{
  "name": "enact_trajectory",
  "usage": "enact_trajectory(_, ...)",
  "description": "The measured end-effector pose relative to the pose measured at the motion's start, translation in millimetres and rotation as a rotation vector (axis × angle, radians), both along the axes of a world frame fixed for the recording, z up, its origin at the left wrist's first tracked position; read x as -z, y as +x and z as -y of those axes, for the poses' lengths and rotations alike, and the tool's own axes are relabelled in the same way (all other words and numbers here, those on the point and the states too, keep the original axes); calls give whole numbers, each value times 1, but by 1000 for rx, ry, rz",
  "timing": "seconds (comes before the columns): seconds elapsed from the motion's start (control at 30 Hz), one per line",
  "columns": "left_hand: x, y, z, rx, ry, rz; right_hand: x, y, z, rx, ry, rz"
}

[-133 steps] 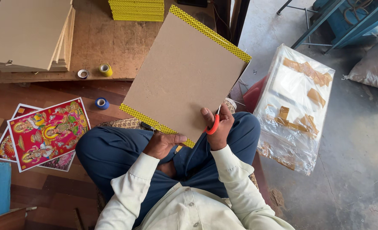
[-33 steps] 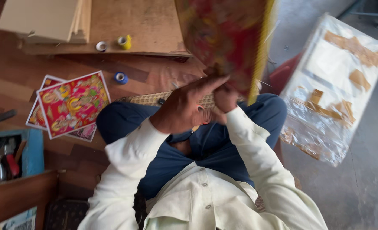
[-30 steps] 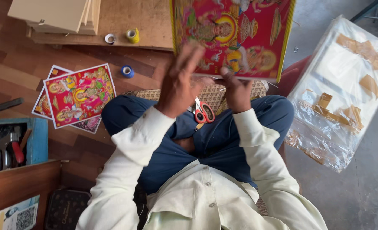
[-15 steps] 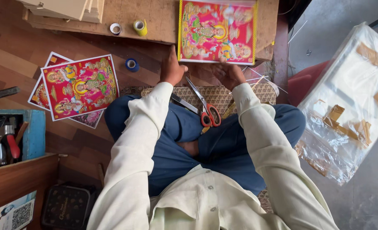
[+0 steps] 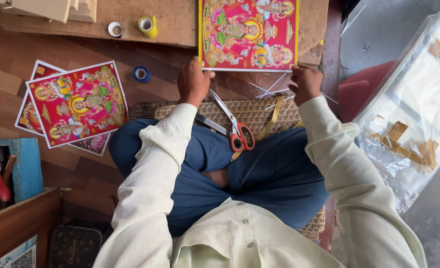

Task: The person sits on the floor and assembles decorative cards by applying yellow patterned tape to the edges of printed images mounted on cardboard. They use scissors to cut the tape and a metal tool to press it down, then place the finished cards into a stack.

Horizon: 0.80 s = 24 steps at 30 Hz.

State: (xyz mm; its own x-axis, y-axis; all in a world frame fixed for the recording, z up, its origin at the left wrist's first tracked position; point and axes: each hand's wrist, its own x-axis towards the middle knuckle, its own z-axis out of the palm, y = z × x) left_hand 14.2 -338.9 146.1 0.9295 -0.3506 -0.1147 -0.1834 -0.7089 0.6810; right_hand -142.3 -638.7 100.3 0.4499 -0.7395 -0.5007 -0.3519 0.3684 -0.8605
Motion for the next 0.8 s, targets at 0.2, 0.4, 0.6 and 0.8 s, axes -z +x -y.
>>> enact_trajectory(0.2,0,3,-4,-55,38,105,13,6,-16,-157,-161,228)
enact_trajectory(0.4,10,4,-3,-61,8,68,18,15,-12,-250,-311,136)
enact_trajectory(0.6,23,-8,-8,-124,18,315,-50,16,-57,-202,-735,358)
enact_trajectory(0.8,35,-48,-24,-5,318,2,-225,-88,-153,-1051,-785,753)
